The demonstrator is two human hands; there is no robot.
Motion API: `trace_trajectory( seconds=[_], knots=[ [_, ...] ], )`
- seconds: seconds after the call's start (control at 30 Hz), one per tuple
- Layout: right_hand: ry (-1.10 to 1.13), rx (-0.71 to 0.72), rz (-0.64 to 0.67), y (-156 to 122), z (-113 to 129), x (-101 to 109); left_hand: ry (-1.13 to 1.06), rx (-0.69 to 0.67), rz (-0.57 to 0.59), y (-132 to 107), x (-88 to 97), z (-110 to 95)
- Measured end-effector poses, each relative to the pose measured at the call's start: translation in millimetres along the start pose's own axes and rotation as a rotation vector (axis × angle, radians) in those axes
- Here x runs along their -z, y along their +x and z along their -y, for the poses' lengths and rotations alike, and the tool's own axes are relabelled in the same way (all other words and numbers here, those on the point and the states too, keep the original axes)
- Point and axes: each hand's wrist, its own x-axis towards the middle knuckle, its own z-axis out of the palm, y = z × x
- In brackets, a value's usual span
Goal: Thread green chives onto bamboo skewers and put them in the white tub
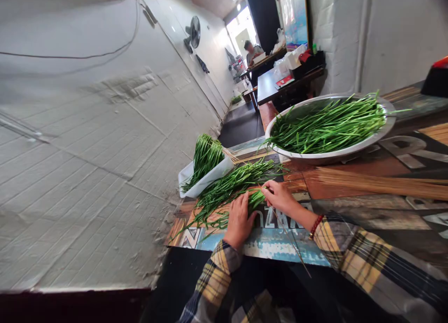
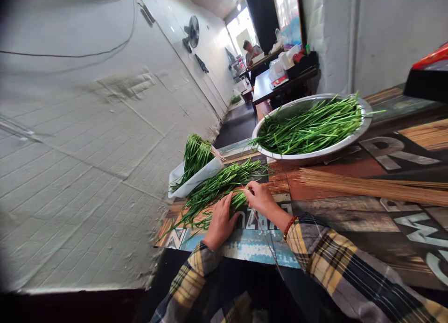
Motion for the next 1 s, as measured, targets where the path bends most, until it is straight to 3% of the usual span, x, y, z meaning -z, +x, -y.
trace_trajectory(
  seconds=[0.2,0.3,0.43,0.57,0.67,0.77,1.0],
  knots=[
    [0.055,-0.025,0.032,0,-4,-4,0.239,0.034,-0.013,8,12.1,25],
    [0.084,-0.049,0.084,-2,-5,-9,0.259,0.029,-0.044,9,17.4,35],
    [0.083,-0.066,0.071,-1,-6,-8,0.031,-0.031,0.045,4,18.1,38],
    [0.046,-0.074,0.019,4,-6,-1,-0.230,-0.086,0.133,2,31.6,37],
    [0.032,-0.079,0.003,7,-6,1,-0.365,-0.013,-0.063,15,41.3,41],
    [0.027,-0.074,-0.005,9,-6,1,-0.285,0.121,-0.285,39,38.5,50],
    [0.012,-0.045,-0.044,13,-2,2,-0.113,0.188,-0.404,89,21.1,60]
  ],
)
